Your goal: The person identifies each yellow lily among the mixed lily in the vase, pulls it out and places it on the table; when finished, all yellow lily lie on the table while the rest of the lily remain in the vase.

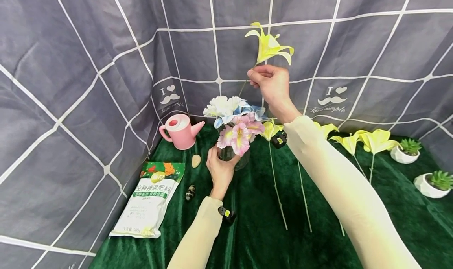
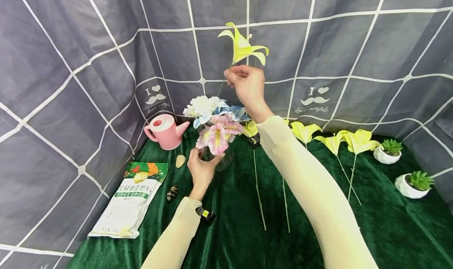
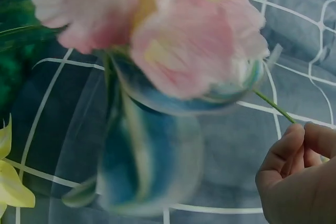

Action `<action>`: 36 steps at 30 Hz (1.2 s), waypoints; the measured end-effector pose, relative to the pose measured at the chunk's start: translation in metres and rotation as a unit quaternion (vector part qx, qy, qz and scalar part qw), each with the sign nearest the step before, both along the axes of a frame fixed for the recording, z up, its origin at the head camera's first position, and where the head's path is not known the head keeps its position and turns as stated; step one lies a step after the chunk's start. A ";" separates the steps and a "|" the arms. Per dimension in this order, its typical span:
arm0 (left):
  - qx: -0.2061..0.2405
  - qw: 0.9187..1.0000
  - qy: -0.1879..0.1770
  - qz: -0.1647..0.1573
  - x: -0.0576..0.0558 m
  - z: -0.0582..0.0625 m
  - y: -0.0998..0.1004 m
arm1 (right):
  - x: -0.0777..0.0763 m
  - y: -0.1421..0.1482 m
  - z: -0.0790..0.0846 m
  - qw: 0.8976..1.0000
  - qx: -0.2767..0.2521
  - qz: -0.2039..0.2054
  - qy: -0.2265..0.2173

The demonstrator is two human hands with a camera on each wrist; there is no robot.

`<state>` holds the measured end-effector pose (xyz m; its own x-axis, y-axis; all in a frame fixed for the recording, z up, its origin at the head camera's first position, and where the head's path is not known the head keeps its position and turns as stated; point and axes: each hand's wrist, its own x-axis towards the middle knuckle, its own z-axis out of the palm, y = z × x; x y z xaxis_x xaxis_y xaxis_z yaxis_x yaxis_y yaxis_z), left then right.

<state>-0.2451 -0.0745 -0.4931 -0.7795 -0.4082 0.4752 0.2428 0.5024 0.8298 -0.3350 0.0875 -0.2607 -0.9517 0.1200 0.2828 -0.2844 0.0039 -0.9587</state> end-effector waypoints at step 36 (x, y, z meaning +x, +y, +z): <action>0.013 0.999 -0.037 0.004 0.002 0.003 0.004 | 0.026 0.091 0.037 0.921 -0.367 -0.017 0.131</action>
